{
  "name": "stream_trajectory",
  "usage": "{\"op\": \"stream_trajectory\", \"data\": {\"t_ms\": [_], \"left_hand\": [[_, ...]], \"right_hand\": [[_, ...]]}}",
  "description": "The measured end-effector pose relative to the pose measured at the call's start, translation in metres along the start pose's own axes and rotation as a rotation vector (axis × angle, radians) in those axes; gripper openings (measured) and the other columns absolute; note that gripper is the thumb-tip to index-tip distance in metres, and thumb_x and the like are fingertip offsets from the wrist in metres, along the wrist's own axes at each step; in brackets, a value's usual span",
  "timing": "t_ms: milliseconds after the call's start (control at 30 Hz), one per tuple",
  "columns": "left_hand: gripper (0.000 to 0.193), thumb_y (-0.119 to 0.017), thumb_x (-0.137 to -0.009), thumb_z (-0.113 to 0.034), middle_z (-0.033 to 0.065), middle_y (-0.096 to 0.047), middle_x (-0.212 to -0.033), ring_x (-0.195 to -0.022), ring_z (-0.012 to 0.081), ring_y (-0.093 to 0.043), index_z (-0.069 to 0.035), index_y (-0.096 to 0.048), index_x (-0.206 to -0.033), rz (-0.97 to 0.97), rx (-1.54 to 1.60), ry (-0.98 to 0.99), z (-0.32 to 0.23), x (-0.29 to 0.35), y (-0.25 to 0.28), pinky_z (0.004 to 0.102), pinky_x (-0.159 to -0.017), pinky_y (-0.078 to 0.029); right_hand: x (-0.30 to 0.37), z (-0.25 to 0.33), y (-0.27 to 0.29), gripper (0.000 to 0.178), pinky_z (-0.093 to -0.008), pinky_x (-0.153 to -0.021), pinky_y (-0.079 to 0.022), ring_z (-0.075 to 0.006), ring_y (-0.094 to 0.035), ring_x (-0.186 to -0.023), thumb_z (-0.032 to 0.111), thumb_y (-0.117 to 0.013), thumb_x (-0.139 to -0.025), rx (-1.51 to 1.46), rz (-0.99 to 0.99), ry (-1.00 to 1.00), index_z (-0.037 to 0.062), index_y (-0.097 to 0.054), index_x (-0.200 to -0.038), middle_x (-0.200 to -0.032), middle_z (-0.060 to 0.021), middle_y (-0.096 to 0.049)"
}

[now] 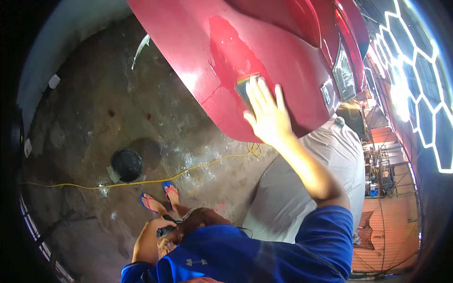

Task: The person sands a red car bumper with sandpaper and water from a bucket, then wipes the surface with a cloth.

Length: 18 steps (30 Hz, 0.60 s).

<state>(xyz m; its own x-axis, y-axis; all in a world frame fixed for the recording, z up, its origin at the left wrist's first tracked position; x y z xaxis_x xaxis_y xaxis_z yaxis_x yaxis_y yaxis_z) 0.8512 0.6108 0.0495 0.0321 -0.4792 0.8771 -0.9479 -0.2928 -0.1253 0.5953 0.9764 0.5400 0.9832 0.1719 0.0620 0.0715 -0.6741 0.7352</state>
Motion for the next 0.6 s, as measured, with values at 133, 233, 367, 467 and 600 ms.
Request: {"op": "stream_trajectory", "data": {"t_ms": [133,233,367,467,600], "left_hand": [[0.108,-0.087,-0.059,-0.067,0.0210,-0.070,-0.125,-0.109,0.0278,-0.070,0.009,-0.064,-0.131,-0.037,0.000,-0.026,-0.019,0.024,0.011,0.0365,-0.094,-0.056],[0.106,-0.089,-0.057,-0.065,0.0223,-0.068,-0.128,-0.114,0.0285,-0.068,0.007,-0.064,-0.131,-0.005,0.047,0.066,0.008,0.008,0.004,0.0376,-0.096,-0.054],[0.100,-0.091,-0.055,-0.062,0.0207,-0.069,-0.123,-0.112,0.0274,-0.068,0.003,-0.068,-0.128,-0.091,0.057,0.044,0.017,0.001,-0.011,0.0379,-0.097,-0.054],[0.115,-0.088,-0.056,-0.066,0.0229,-0.064,-0.135,-0.120,0.0287,-0.064,0.011,-0.058,-0.137,0.036,0.075,0.062,-0.003,0.023,0.010,0.0377,-0.099,-0.053],[0.109,-0.088,-0.058,-0.065,0.0214,-0.064,-0.134,-0.120,0.0278,-0.064,0.009,-0.062,-0.133,-0.154,0.038,0.022,0.035,-0.008,-0.021,0.0385,-0.099,-0.052]], "right_hand": [[-0.004,-0.022,0.005,0.081,-0.0566,-0.127,-0.011,-0.0209,-0.017,-0.160,0.050,-0.053,-0.101,0.119,0.010,-0.008,0.0077,-0.026,-0.165,-0.174,-0.0061,-0.018],[-0.035,-0.009,0.020,0.076,-0.0579,-0.127,-0.012,-0.0241,-0.017,-0.160,0.043,-0.053,-0.102,0.024,-0.075,-0.044,0.0056,-0.028,-0.163,-0.173,-0.0085,-0.021],[-0.005,-0.003,0.008,0.074,-0.0579,-0.127,-0.012,-0.0253,-0.015,-0.160,0.048,-0.046,-0.105,0.072,0.040,0.022,0.0057,-0.028,-0.163,-0.173,-0.0118,-0.020],[-0.058,-0.017,0.022,0.081,-0.0568,-0.127,-0.012,-0.0246,-0.012,-0.161,0.052,-0.048,-0.103,0.203,-0.075,0.002,0.0059,-0.024,-0.165,-0.174,-0.0115,-0.016],[-0.008,0.004,0.004,0.082,-0.0555,-0.128,-0.011,-0.0245,-0.012,-0.161,0.051,-0.050,-0.102,0.080,0.149,0.019,0.0062,-0.022,-0.165,-0.174,-0.0097,-0.016]]}}
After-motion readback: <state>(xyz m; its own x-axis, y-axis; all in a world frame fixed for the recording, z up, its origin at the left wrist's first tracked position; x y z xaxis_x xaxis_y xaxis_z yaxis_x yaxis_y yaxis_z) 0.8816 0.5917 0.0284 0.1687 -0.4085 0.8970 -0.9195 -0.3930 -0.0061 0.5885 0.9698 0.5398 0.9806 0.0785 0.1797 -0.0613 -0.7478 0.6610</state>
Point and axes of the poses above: each hand's wrist, its own x-axis away from the middle knuckle, its own y-axis out of the back of the hand, z = x × y, the point moved 3 cm from there along -x, towards the middle knuckle
